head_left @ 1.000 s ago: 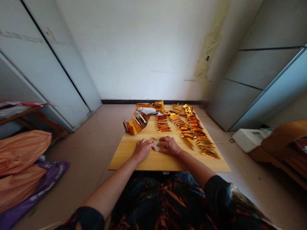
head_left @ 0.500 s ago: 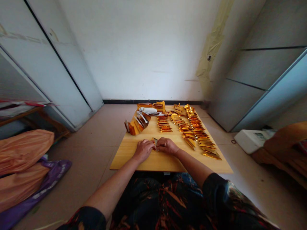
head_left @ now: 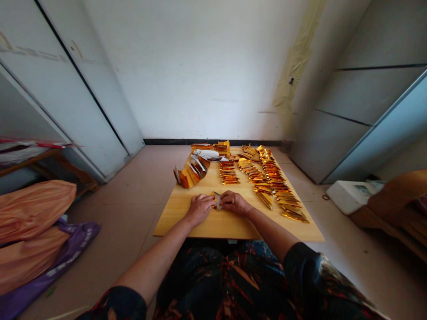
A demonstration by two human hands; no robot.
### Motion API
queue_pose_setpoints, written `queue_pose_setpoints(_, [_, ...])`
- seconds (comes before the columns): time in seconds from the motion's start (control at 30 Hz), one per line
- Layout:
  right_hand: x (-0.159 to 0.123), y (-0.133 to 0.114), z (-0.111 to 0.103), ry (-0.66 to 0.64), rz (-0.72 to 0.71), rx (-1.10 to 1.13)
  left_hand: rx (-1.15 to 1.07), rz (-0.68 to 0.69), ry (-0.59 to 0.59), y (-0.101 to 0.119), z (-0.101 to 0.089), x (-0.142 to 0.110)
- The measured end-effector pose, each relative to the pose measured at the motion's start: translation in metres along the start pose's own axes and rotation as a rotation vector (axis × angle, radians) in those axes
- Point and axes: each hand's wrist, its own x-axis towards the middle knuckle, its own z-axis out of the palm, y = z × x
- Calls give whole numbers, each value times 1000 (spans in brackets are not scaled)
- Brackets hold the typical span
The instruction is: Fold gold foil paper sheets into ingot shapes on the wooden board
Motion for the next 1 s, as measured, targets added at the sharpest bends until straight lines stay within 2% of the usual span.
queue_pose_setpoints(0.23, [4,-5,-5,-136,-67,-41,-17,0,-3,-1,-1,0])
queue_pose_setpoints(0.47, [1,-6,-6,-107,-50,-81,-1,-2,-36,0,-2,0])
queue_pose_setpoints(0.7, [15,-6,-14,-218,71,-47,23,-20,-94,1,-6,-1])
queue_pose_setpoints(1.0, [25,-16,-16,-277,228,-132,60,76,-223,-4,-16,0])
